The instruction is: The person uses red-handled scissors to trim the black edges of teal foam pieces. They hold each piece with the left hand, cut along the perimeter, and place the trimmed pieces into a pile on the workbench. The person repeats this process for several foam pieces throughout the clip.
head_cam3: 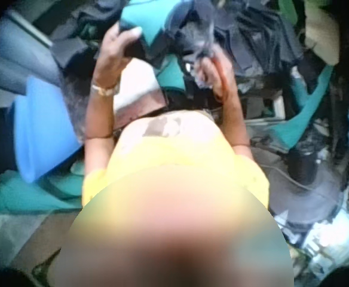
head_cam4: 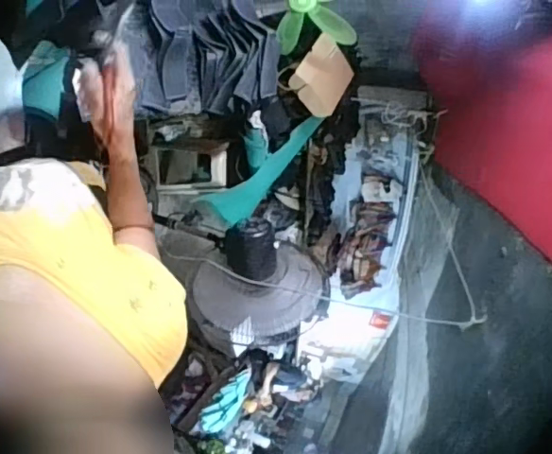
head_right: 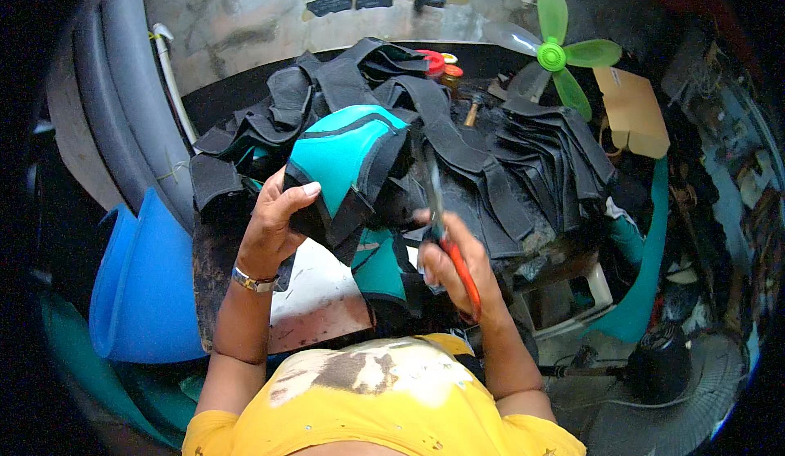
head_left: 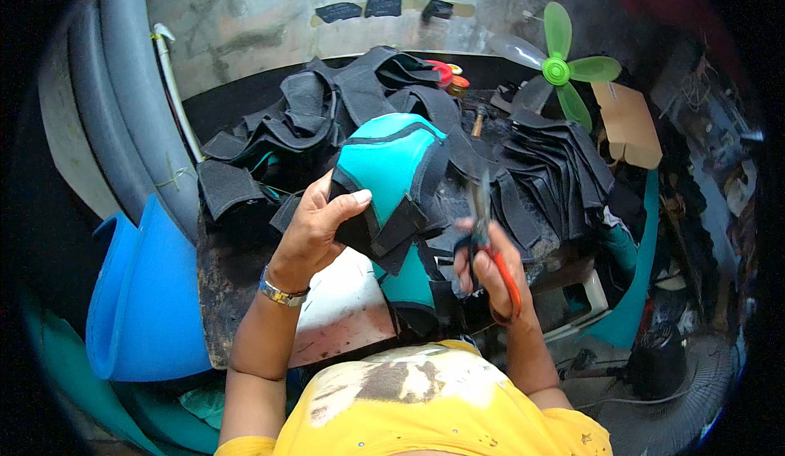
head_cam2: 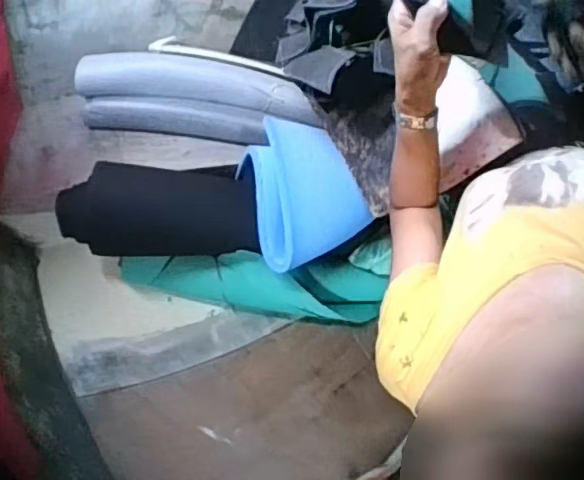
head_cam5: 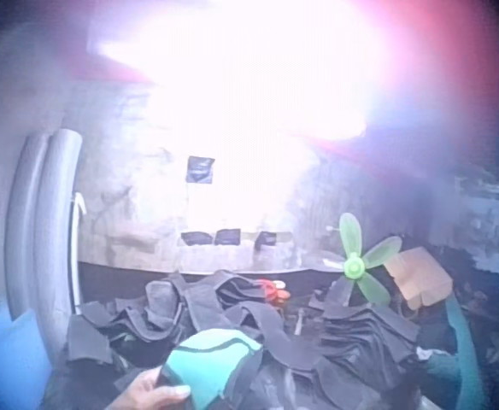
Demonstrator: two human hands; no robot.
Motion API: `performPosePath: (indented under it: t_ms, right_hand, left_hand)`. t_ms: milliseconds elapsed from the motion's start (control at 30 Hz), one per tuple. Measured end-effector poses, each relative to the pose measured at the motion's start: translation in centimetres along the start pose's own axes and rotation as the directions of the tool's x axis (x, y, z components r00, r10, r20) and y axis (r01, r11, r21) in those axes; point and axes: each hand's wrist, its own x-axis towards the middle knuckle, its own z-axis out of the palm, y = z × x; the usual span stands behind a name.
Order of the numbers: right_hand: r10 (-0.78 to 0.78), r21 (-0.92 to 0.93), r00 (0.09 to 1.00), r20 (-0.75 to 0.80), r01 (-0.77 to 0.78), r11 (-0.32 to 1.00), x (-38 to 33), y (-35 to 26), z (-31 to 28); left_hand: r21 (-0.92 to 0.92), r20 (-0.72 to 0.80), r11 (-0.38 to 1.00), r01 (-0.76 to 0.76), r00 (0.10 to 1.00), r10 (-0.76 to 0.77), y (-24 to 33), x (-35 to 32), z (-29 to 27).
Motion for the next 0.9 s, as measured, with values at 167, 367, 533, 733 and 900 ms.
performPosePath:
  t_ms: [167, 367, 533, 733, 900]
  right_hand:
    - [0.07, -0.139, 0.981, 0.18, -0.045, 0.989, -2.5, 1.1, 0.5]
    - [0.142, -0.14, 0.976, 0.164, -0.119, 0.983, -2.3, 0.5, 0.6]
    - [0.114, -0.171, 0.984, 0.138, -0.09, 0.981, -2.2, -0.6, 0.2]
    - [0.106, -0.267, 0.984, 0.144, -0.064, 0.962, -1.8, -1.2, 0.0]
    - [0.009, -0.304, 0.989, 0.149, 0.037, 0.952, -1.6, -1.2, -0.1]
  left_hand:
    - [0.04, -0.017, 0.999, 0.014, 1.0, -0.013, 0.5, 0.1, -0.6]
    - [0.043, -0.001, 0.999, 0.029, 1.0, -0.029, 0.3, 0.3, -0.8]
    - [0.072, 0.011, 0.997, 0.036, 0.999, -0.037, 0.2, 0.4, -1.2]
    - [0.092, 0.016, 0.994, 0.065, 0.998, -0.066, 0.2, 0.4, -1.3]
    - [0.108, 0.012, 0.992, 0.059, 0.998, -0.061, 0.2, 0.3, -1.2]
